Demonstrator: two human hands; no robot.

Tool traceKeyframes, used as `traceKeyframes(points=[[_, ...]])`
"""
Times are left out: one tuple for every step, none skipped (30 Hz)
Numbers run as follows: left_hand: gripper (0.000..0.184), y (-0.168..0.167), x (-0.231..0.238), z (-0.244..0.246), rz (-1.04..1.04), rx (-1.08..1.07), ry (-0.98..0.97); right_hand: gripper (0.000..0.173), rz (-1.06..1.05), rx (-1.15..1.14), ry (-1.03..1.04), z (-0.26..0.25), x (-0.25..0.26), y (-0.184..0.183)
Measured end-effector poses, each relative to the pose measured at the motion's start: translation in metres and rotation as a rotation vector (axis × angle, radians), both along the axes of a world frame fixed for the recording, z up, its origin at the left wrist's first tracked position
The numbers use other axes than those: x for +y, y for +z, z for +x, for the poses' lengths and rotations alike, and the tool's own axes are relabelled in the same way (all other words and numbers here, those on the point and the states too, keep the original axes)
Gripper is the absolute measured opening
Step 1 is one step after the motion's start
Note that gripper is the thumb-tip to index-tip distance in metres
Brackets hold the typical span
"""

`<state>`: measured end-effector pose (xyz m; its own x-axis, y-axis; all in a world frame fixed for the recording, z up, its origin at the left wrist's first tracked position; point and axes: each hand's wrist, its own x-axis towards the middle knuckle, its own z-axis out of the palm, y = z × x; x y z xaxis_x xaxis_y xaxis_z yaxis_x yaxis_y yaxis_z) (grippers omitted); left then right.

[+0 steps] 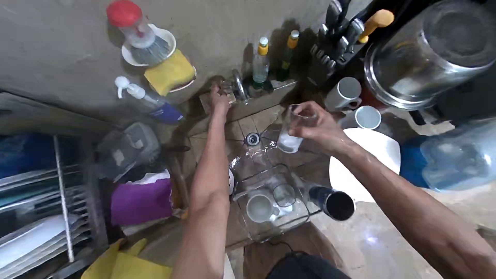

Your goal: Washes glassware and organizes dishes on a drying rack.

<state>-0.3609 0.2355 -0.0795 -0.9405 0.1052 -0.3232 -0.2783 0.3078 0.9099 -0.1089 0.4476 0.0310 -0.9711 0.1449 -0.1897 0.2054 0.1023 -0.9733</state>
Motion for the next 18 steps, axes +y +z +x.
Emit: traceKeyframes(points=[[0.046,0.0,0.005,-0.008,0.008,-0.042,0.016,0.056,-0.092,-0.042,0.049,-0.022,0.004,-0.017],[0.046,-0.003,0.007,-0.016,0.028,-0.089,0.013,0.055,-0.159,-0.093,0.092,-0.041,0.005,-0.035],[0.046,-0.008,0.008,-0.022,0.048,-0.128,0.005,0.055,-0.22,-0.158,0.119,-0.055,0.004,-0.052],[0.046,-0.013,0.008,-0.028,0.058,-0.155,-0.012,0.053,-0.256,-0.224,0.136,-0.067,0.001,-0.067],[0.045,-0.017,0.008,-0.034,0.069,-0.178,-0.031,0.05,-0.263,-0.282,0.156,-0.077,-0.002,-0.08],[0.045,-0.02,0.008,-0.041,0.075,-0.19,-0.051,0.047,-0.268,-0.336,0.174,-0.087,-0.006,-0.092],[0.045,-0.022,0.007,-0.046,0.076,-0.192,-0.07,0.047,-0.269,-0.385,0.19,-0.095,-0.01,-0.102],[0.044,-0.023,0.004,-0.05,0.045,-0.182,-0.096,0.048,-0.285,-0.436,0.189,-0.102,-0.016,-0.11],[0.043,-0.025,0.003,-0.053,-0.014,-0.172,-0.132,0.048,-0.313,-0.483,0.172,-0.107,-0.021,-0.118],[0.043,-0.026,0.004,-0.059,-0.083,-0.148,-0.163,0.047,-0.35,-0.521,0.155,-0.113,-0.024,-0.123],[0.044,-0.027,0.004,-0.063,-0.148,-0.123,-0.176,0.044,-0.374,-0.54,0.14,-0.118,-0.029,-0.128],[0.045,-0.03,0.004,-0.063,-0.211,-0.1,-0.169,0.043,-0.387,-0.547,0.129,-0.12,-0.035,-0.132],[0.046,-0.032,0.004,-0.063,-0.267,-0.064,-0.141,0.042,-0.384,-0.535,0.113,-0.123,-0.04,-0.135],[0.048,-0.033,0.005,-0.06,-0.298,-0.028,-0.088,0.044,-0.362,-0.519,0.095,-0.127,-0.044,-0.138],[0.05,-0.032,0.005,-0.048,-0.301,-0.009,-0.019,0.046,-0.313,-0.513,0.074,-0.13,-0.047,-0.14],[0.054,-0.032,0.005,-0.027,-0.247,-0.023,0.06,0.048,-0.258,-0.521,0.069,-0.131,-0.05,-0.142],[0.055,-0.033,0.004,-0.004,-0.137,-0.063,0.129,0.051,-0.205,-0.521,0.081,-0.134,-0.052,-0.143],[0.056,-0.035,0.001,0.019,-0.007,-0.117,0.132,0.055,-0.153,-0.523,0.103,-0.136,-0.053,-0.143]])
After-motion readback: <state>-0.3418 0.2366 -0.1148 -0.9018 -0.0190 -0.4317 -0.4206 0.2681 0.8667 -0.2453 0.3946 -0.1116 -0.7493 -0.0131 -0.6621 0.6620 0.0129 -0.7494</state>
